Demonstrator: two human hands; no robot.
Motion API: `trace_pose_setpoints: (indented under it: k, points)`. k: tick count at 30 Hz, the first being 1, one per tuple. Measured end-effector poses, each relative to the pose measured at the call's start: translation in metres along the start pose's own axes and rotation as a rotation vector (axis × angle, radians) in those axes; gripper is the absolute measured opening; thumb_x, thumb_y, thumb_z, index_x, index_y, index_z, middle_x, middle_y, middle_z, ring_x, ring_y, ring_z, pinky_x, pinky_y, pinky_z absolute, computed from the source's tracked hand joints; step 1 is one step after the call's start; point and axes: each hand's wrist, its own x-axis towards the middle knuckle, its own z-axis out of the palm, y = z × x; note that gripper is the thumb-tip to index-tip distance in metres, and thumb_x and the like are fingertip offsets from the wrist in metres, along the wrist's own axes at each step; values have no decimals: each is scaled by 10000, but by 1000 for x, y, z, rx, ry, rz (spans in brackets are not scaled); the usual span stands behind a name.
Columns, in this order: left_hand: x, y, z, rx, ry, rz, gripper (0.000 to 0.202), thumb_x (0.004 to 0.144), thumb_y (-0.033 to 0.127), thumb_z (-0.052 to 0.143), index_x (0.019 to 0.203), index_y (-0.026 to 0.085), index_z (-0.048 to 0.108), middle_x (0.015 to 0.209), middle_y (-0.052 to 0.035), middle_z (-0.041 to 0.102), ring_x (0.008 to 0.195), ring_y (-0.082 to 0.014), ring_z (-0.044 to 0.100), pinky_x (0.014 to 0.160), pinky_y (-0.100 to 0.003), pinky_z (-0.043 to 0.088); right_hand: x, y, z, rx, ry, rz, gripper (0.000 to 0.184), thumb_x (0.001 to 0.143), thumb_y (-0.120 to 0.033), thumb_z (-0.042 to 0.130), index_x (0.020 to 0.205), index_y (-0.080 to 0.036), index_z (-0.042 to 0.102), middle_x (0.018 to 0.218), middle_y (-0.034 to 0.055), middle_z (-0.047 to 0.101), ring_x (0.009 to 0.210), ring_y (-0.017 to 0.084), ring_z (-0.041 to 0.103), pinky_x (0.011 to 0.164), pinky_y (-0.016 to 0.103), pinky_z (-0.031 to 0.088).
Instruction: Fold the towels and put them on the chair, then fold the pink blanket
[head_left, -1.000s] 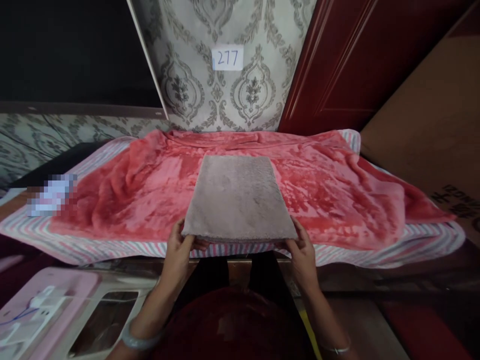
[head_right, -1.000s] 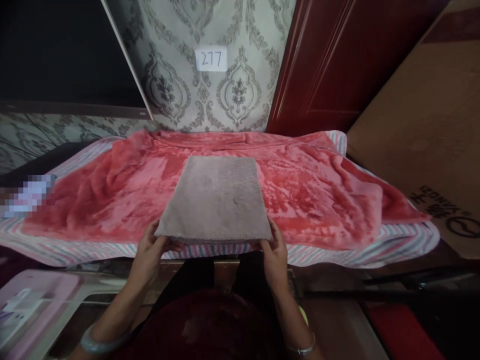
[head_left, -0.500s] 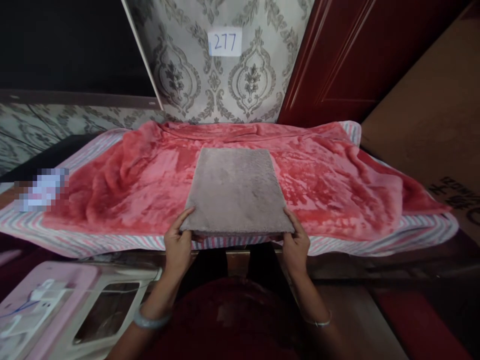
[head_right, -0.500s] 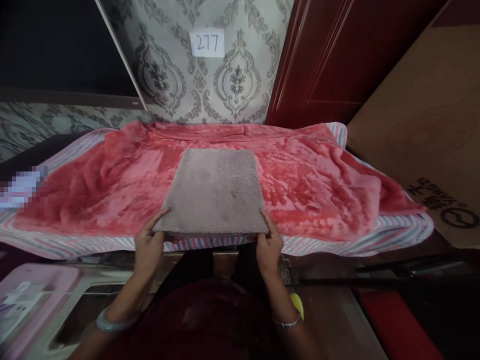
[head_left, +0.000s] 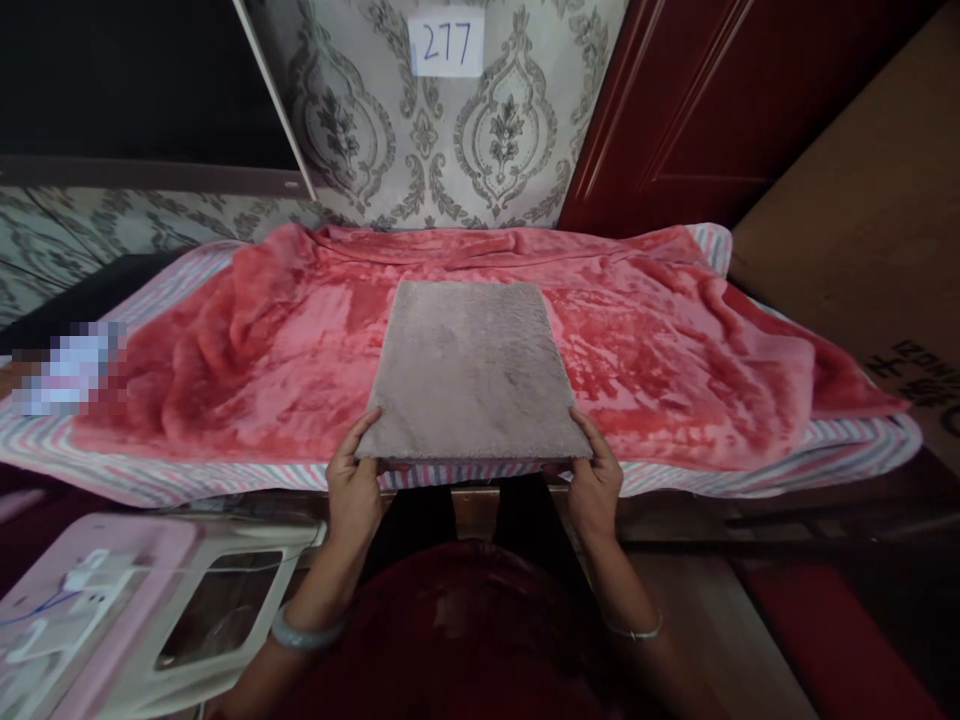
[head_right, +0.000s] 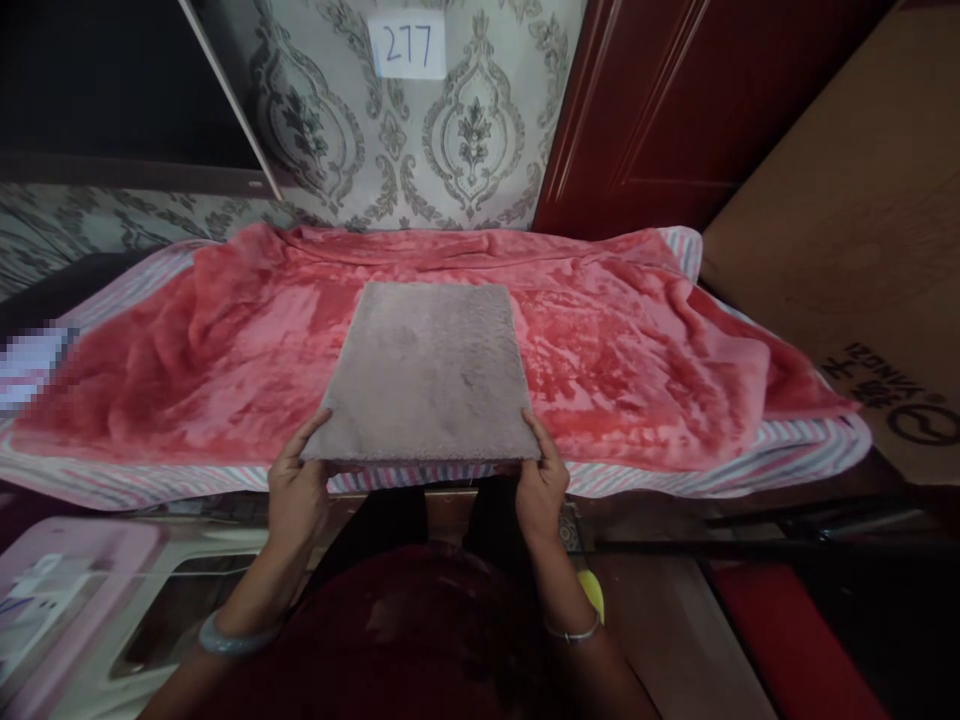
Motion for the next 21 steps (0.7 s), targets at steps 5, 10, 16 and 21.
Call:
trace_pose_setpoints:
  k: [5, 10, 16, 21]
  points:
    - [0, -1, 2, -60, -6, -7, 559, 711, 189, 557, 1255, 260, 665, 1252, -34, 688, 853, -170, 660, 623, -251, 579, -2, 1, 1, 47, -14, 38, 559, 793, -276, 544, 1335, -245, 677, 1391, 55, 623, 1204, 248, 602, 944, 426, 570]
    - [0, 11, -4, 150, -66, 63, 617, 718, 176, 544, 1321, 251, 647, 855, 1, 717, 610, -151, 619, 572, -258, 533, 1, -1, -6, -190, -31, -152, 544, 821, -249, 513, 1341, -267, 673, 1287, 63, 673, 1185, 254, 599, 1028, 460, 499]
    - [10, 25, -10, 826, -36, 620, 610, 711, 108, 598, 1306, 217, 677, 1333, -160, 619, 1209, -369, 586, 1022, -553, 483, 14, -9, -12, -673, -52, -586, 653, 793, -111, 514, 1405, -314, 620, 1455, 96, 504, 1329, 326, 466, 1095, 567, 389]
    - [21, 27, 1, 983, -377, 899, 667, 741, 12, 502, 1357, 226, 641, 1485, -128, 568, 1450, -342, 426, 1163, -583, 366, 20, -14, -3, -745, -280, -691, 830, 741, -14, 432, 1499, -344, 506, 1494, 36, 535, 1436, 285, 403, 1180, 579, 288]
